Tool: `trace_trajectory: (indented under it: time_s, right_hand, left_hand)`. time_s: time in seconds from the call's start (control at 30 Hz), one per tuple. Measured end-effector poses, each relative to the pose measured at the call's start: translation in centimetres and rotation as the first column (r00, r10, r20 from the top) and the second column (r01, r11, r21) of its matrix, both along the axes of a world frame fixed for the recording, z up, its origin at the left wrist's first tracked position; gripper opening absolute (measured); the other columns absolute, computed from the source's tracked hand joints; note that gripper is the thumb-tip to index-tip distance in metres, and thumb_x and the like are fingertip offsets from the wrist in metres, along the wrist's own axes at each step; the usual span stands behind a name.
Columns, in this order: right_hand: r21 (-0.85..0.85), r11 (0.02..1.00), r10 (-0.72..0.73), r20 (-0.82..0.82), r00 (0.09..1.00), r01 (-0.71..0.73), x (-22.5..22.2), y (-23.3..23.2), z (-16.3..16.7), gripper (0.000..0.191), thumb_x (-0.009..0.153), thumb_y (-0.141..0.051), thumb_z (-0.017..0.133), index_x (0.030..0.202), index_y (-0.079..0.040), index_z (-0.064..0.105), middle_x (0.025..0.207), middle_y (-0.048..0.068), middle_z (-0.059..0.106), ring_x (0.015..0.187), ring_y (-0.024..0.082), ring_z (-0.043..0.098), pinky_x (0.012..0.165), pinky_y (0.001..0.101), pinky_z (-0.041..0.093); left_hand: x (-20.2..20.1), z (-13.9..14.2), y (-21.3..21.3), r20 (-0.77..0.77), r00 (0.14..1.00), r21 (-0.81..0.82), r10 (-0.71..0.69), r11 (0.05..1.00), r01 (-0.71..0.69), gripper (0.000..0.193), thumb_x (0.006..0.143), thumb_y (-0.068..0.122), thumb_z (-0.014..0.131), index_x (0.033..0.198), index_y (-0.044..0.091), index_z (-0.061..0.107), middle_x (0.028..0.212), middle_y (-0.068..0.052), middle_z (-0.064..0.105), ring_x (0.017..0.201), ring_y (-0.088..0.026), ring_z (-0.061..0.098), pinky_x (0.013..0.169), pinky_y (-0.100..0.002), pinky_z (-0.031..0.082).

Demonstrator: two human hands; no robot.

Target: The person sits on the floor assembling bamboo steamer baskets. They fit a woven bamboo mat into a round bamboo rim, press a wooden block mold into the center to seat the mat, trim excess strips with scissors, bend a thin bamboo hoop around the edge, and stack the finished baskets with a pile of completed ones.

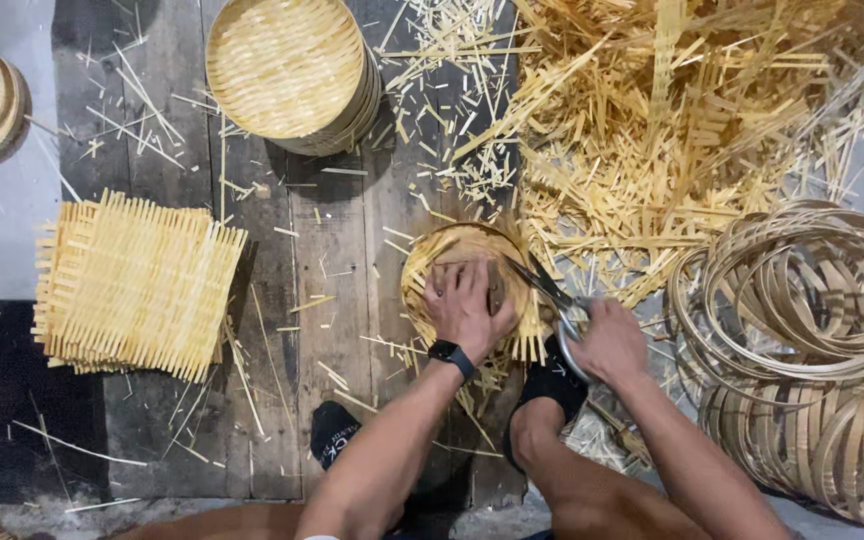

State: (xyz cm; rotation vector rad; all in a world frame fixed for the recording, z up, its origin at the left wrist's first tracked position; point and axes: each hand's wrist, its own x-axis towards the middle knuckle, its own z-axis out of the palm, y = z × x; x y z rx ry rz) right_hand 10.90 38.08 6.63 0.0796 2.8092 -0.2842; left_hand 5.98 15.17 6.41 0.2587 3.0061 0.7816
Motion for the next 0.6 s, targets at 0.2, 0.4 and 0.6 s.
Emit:
trace_trajectory:
  time_s: [0.2,0.4,0.6]
  right_hand:
    - [0.035,0.999,-0.045,0.185,0.982,0.039,-2.2,1.7,-1.3,0.044,0.092,-0.041,0.06,0.113,-0.003,0.067,0.108,0.02,0.068,0.099,0.034,0.069,0.09,0.048,0.056]
    - [0.184,0.98,0.089,-0.066,0.994,-0.076,-4.4,0.9,-1.8,0.062,0.075,-0.051,0.072,0.099,0.005,0.066,0.092,0.023,0.066,0.087,0.037,0.066,0.078,0.0484,0.056]
    - [0.068,0.995,0.063,0.064,0.996,-0.067,-4.9,2.5,-1.5,0.04,0.085,-0.042,0.068,0.1,-0.004,0.068,0.099,0.019,0.066,0.095,0.033,0.066,0.083,0.0494,0.056]
  left_hand:
    - [0.0,0.4,-0.3,0.126,0.989,-0.015,-0.078,0.997,0.081,0.086,0.075,0.048,0.072,0.149,0.009,0.049,0.138,-0.018,0.06,0.135,-0.039,0.044,0.116,-0.063,0.02]
    - [-0.4,0.3,-0.9,0.132,0.963,0.006,-0.235,0.972,0.236,0.091,0.072,0.046,0.072,0.148,0.003,0.045,0.141,-0.016,0.059,0.131,-0.037,0.047,0.114,-0.069,0.018]
    - [-1.2,0.6,-2.5,0.101,0.917,0.009,-0.385,0.923,0.386,0.092,0.068,0.045,0.073,0.149,0.009,0.048,0.136,-0.013,0.062,0.132,-0.035,0.049,0.118,-0.064,0.021]
